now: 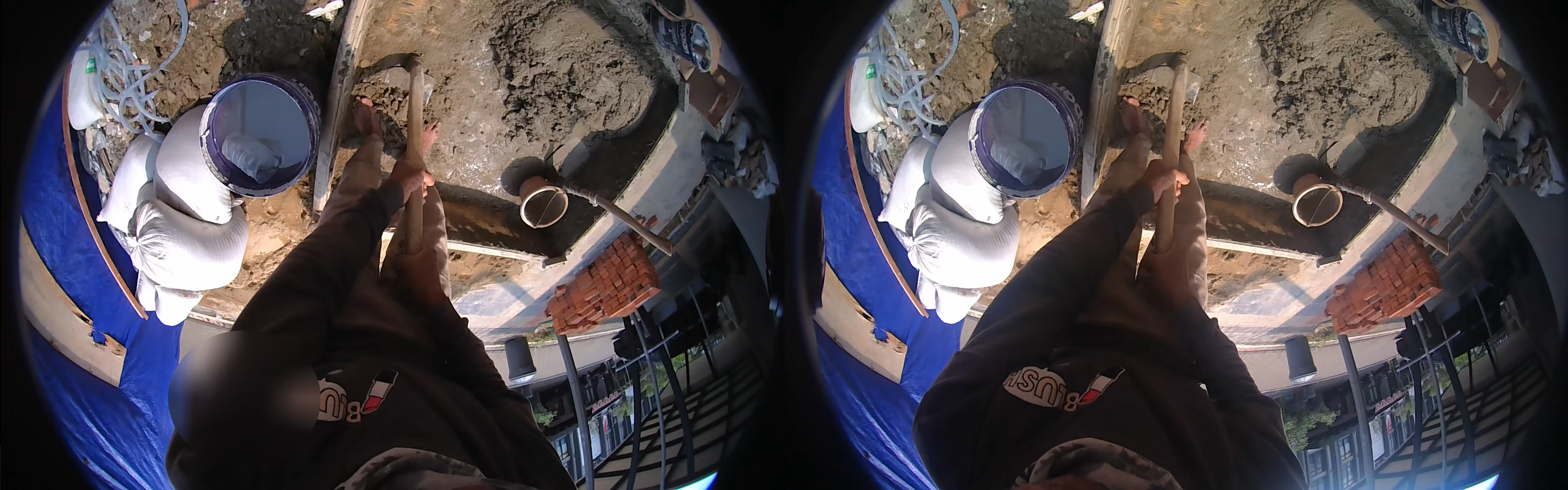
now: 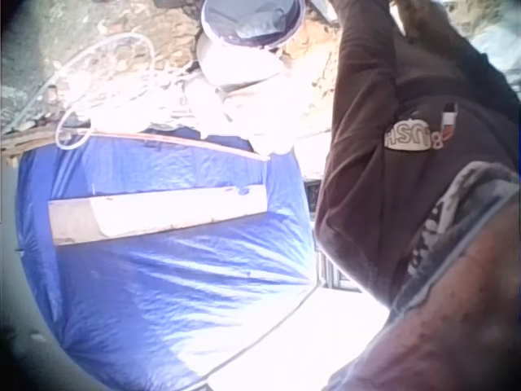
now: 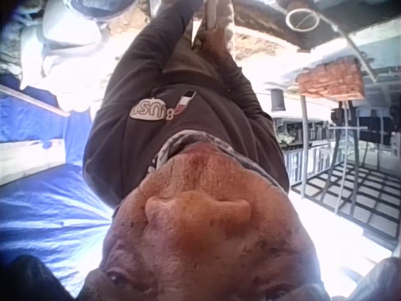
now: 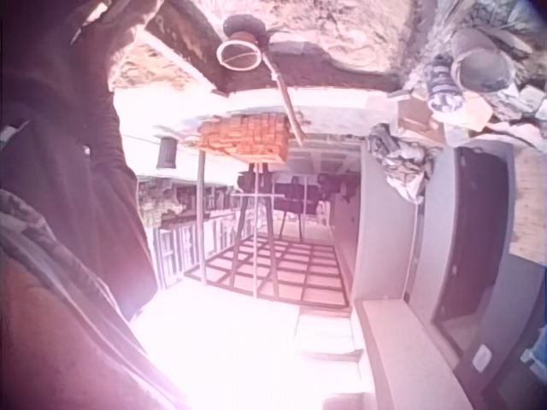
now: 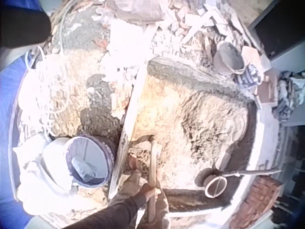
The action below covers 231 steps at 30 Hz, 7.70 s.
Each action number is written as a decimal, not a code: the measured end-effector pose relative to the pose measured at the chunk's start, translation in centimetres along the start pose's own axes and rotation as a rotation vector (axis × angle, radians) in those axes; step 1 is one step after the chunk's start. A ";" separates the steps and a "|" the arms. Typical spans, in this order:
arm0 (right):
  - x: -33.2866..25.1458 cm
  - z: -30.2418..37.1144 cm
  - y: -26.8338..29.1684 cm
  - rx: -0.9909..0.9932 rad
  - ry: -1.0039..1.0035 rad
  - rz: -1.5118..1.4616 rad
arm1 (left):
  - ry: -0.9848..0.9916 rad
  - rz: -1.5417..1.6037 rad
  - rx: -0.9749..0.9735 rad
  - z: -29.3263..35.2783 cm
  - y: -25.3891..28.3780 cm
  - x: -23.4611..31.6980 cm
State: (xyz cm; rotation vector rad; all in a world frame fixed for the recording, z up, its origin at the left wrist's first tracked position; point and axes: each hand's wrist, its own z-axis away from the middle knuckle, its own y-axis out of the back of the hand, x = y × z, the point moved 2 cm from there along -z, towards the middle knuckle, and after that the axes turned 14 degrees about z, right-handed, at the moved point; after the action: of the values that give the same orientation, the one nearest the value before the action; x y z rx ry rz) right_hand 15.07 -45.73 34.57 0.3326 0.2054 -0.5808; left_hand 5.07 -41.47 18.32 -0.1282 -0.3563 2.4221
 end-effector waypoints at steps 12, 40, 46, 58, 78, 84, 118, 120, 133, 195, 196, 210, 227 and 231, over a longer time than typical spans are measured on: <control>-11.4 10.9 11.7 -0.214 -0.160 -0.095 | 0.027 0.621 -0.353 -0.2 -3.1 6.4; 16.2 -8.3 12.8 0.294 0.367 1.153 | -0.549 0.678 -0.169 19.8 3.3 16.0; 7.5 -5.7 11.9 0.292 0.592 0.786 | -0.796 0.651 -0.282 21.3 6.2 20.6; 16.2 6.0 11.1 0.287 0.268 0.363 | -0.348 0.373 -0.376 11.7 -6.8 11.8; -7.6 -23.8 0.4 0.267 0.323 -0.531 | -0.550 -0.193 -0.062 -5.9 -2.8 14.5; -7.2 -19.5 -2.7 0.177 0.161 -0.265 | -0.849 -0.617 0.102 -7.9 2.1 10.7; -30.8 -14.2 29.1 0.601 0.233 0.873 | -0.500 -0.079 0.108 21.9 19.8 3.9; -33.7 -14.1 29.0 0.589 0.175 0.893 | -0.447 0.010 0.225 23.0 23.9 0.4; -28.8 -16.4 30.6 0.798 0.201 1.090 | -0.323 0.324 0.423 19.9 28.4 -10.9; -27.1 -25.4 33.5 -0.422 0.134 -0.372 | -0.442 0.378 0.474 19.3 7.8 9.1; -26.1 -25.7 34.7 -0.416 0.170 -0.379 | -0.461 0.385 0.427 18.4 8.9 9.4; -27.1 -8.7 40.2 -0.108 0.002 0.013 | -0.379 0.322 0.367 19.7 12.5 15.3; -36.9 -19.4 31.2 -0.135 0.302 0.423 | -0.369 0.393 0.360 19.1 14.0 11.0; -34.8 -12.9 36.0 -0.192 0.165 0.324 | -0.412 0.431 0.450 20.2 13.7 13.5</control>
State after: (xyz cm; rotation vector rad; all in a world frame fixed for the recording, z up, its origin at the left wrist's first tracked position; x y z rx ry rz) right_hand 5.83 4.64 41.40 0.2207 0.3557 -0.2106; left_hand -17.46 -47.28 33.74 0.5512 0.0576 2.8835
